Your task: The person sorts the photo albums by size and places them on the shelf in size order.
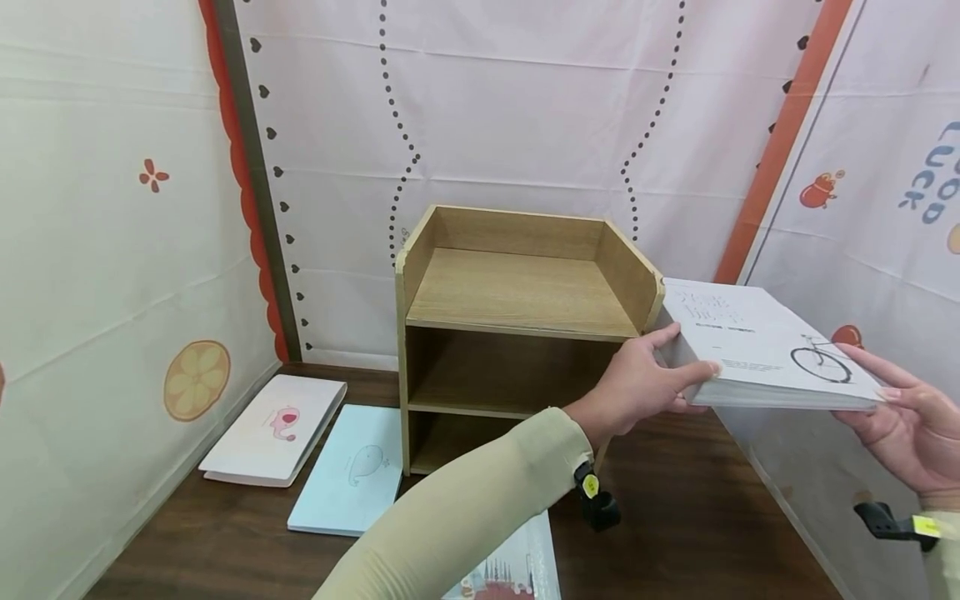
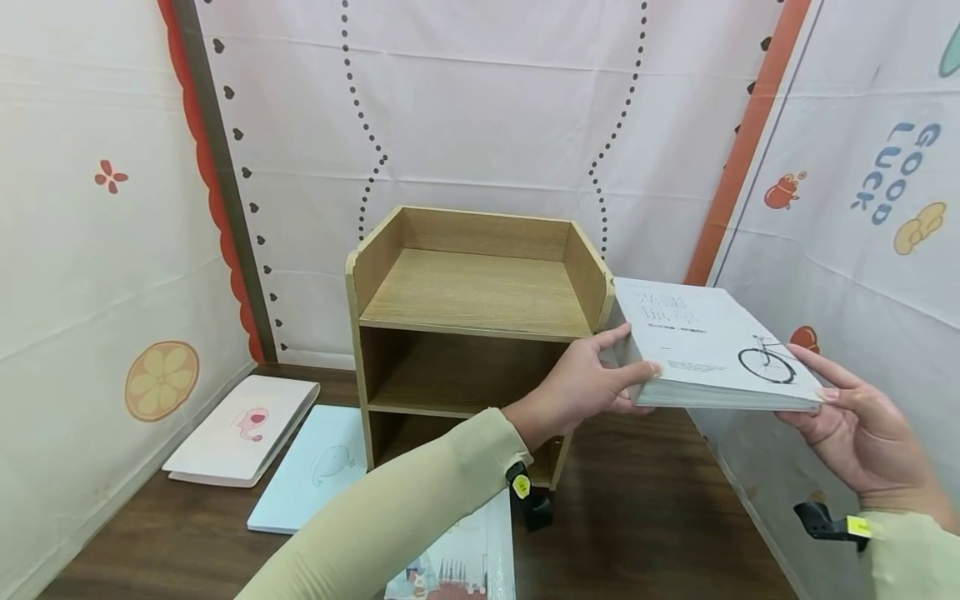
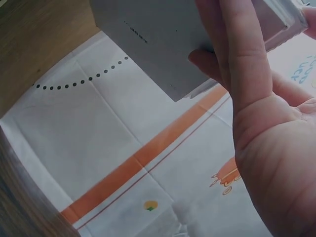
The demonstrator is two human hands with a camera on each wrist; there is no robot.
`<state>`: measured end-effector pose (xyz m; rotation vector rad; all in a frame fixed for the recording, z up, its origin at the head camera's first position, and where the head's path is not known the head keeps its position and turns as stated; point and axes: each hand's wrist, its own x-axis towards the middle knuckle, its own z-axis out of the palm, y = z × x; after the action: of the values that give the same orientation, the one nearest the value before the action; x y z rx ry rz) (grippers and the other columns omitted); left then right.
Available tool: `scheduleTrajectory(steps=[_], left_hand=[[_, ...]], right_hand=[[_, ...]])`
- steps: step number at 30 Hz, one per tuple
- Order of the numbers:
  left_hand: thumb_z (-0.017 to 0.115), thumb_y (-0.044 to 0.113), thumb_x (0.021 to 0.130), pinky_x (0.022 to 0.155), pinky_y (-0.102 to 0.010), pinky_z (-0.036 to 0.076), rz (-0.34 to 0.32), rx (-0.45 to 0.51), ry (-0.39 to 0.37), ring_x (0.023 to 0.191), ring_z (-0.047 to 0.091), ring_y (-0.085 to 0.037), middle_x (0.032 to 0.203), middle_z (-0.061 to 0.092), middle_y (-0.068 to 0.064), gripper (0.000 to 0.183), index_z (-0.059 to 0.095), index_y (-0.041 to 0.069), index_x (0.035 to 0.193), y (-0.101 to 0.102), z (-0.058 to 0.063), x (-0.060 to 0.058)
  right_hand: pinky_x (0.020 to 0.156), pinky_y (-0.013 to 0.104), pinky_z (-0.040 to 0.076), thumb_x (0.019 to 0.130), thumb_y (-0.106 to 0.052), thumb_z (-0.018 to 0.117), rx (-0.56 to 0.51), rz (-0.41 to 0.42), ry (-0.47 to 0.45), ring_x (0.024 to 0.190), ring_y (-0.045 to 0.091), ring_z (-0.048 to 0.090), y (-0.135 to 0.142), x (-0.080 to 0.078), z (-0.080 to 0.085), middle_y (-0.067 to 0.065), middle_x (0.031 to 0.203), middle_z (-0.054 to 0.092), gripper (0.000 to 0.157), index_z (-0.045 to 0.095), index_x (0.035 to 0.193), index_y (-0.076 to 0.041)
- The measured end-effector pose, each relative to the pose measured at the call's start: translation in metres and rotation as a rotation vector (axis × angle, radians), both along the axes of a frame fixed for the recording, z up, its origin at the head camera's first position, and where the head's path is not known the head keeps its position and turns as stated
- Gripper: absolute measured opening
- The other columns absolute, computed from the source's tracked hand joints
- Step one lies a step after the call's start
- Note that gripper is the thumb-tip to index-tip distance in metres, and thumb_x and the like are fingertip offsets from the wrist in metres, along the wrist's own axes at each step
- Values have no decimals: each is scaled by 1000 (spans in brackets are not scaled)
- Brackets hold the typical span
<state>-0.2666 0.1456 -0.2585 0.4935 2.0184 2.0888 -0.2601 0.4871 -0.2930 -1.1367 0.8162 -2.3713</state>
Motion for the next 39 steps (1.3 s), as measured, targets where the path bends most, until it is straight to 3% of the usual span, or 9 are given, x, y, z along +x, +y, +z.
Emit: scheduleTrajectory(steps=[7,13,19,23,26,39], left_hand=[[83,29,88,68,-25,63,-7,-6,8,72,71,-10,135,57,-1,71,50,35,150,-2,6,0],[84,27,87,67,-28,64,-18,0,15,82,68,-9,135,56,3,71,52,31,150,-5,19,0],[84,30,87,63,-24,62,-2,-39,38,73,69,-9,140,55,4,70,53,33,149,-5,29,0],[84,33,86,62,-20,58,9,-63,48,62,71,-10,145,54,4,71,52,35,149,-3,35,1],[85,29,86,62,-23,61,4,-25,37,63,71,-10,141,55,4,70,53,34,149,-1,38,0],[84,18,87,59,-32,64,-39,108,-4,70,69,-10,128,59,9,69,54,27,149,3,49,0]], right_hand=[[117,50,38,98,-2,-7,-5,-28,23,146,40,42,-3,-1,3,23,163,35,69,22,161,3],[118,50,37,100,-4,-3,-49,-4,-5,147,41,41,-5,-1,7,24,163,35,67,22,161,2],[114,54,40,103,-8,0,-134,18,-33,144,47,41,-9,0,10,30,160,36,63,24,159,5],[116,57,36,104,-12,0,-211,100,-71,145,50,37,-8,0,12,35,159,32,62,24,158,9],[118,57,34,105,-14,1,-233,128,-80,146,50,35,-7,-2,14,36,159,31,61,24,157,9],[117,55,37,105,-17,4,-296,34,-76,140,52,43,-17,-2,21,39,154,36,62,28,154,13]])
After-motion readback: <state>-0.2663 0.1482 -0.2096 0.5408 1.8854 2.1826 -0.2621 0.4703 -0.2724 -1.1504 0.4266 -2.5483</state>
